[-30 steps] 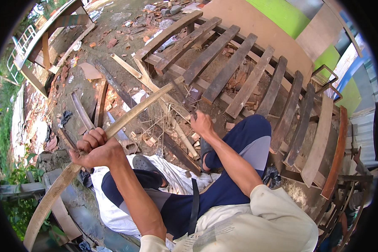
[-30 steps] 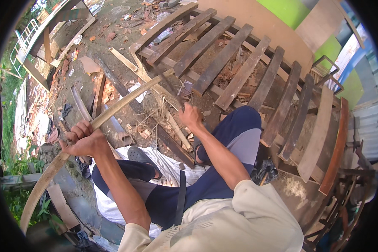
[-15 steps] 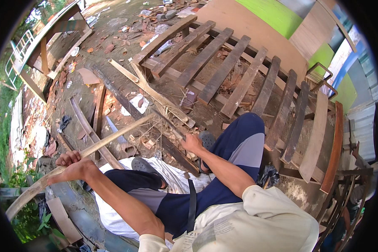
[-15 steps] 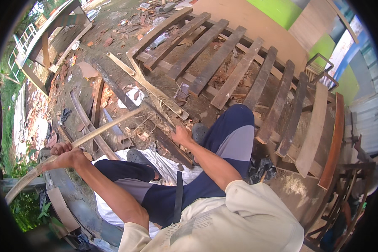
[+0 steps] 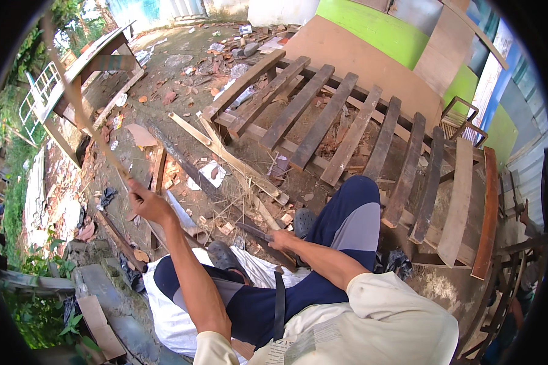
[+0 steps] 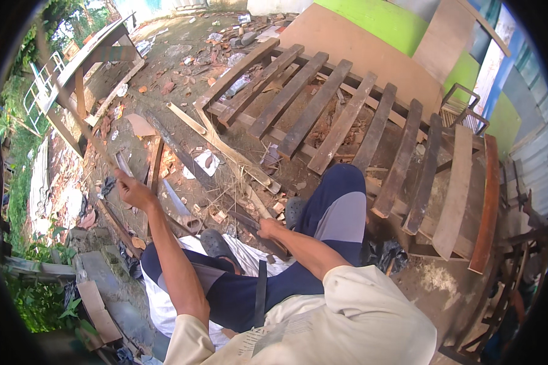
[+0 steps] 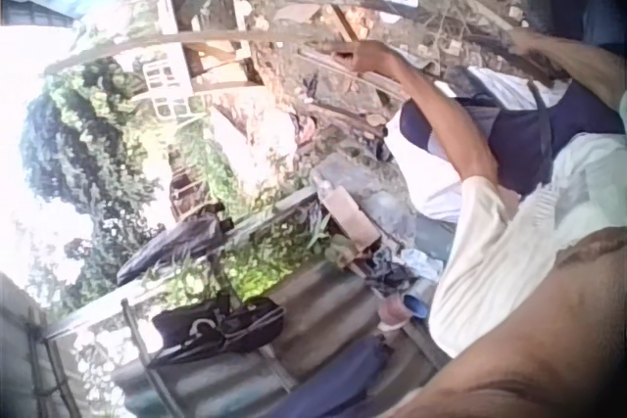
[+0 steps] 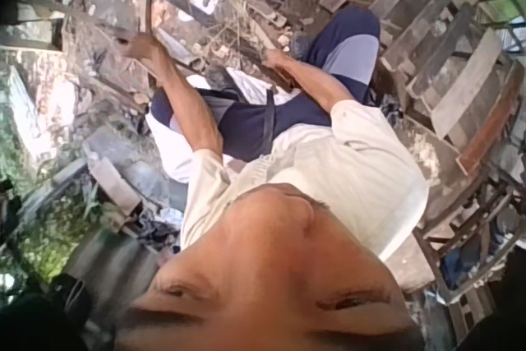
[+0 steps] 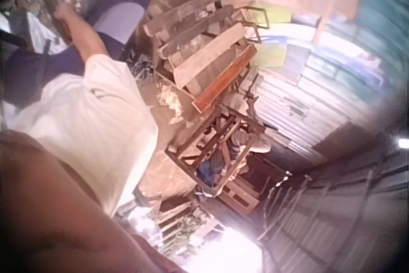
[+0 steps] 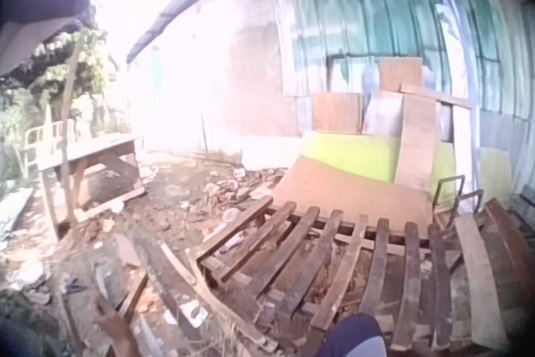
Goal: The person sits on the ground and uses a machete to shave and shape a thin wooden stick. They repeatedly test the stick's flexibility and fit it into a wooden pallet frame, then continue shaving the wood.
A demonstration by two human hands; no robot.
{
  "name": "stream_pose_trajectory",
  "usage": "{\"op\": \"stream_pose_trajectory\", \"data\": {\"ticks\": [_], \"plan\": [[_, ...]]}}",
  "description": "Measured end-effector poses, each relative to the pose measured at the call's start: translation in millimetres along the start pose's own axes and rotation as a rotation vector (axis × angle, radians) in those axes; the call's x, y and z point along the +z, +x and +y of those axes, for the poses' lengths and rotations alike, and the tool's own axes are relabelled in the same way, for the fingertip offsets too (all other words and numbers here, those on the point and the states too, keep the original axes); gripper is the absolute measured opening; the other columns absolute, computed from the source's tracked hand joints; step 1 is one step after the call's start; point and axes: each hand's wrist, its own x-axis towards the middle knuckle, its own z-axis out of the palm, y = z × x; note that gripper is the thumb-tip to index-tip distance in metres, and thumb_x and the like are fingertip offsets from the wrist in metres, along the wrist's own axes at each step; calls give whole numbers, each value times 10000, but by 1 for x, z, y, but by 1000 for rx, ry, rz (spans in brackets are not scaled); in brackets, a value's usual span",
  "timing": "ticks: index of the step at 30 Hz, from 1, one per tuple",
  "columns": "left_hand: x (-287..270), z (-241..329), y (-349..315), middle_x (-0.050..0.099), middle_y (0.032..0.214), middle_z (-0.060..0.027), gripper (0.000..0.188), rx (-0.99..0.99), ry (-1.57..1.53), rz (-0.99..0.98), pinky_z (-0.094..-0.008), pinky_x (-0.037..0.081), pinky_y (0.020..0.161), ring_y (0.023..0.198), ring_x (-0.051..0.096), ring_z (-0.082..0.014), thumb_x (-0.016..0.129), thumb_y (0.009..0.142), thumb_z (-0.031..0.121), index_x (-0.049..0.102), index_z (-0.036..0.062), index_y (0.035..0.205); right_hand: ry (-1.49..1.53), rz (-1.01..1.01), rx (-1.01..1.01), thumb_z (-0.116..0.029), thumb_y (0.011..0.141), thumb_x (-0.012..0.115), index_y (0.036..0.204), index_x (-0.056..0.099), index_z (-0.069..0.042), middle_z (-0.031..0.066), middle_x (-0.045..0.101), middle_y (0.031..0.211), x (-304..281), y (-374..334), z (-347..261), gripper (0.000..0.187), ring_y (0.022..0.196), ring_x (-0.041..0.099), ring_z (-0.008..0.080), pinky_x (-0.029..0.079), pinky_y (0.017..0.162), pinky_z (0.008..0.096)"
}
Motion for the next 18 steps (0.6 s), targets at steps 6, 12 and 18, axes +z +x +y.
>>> {"op": "stream_pose_trajectory", "data": {"ticks": [6,12,18], "plan": [[36,43,-13,620,613,-113,568,167,419,-365,-403,472,590,599,627,-276,648,861,617,658,56,772,116,869,-383,-301,889,650,1264,551,26,267,586,1266,-128,-48,-60,507,1205,556,406,435,1029,490],[49,46,11,654,642,-167,700,337,566,-649,-473,500,643,684,669,-371,511,868,727,699,67,729,-356,1221,-198,-256,860,703,1393,438,-19,211,440,1441,-282,-161,-54,641,1358,396,371,308,1138,495],[51,12,11,642,622,-162,658,412,530,-747,-443,499,639,631,647,-360,527,896,665,718,66,699,-613,1335,-205,-326,832,756,1467,352,-86,193,303,1530,-318,-200,-5,791,1388,327,373,242,1175,509]]}}
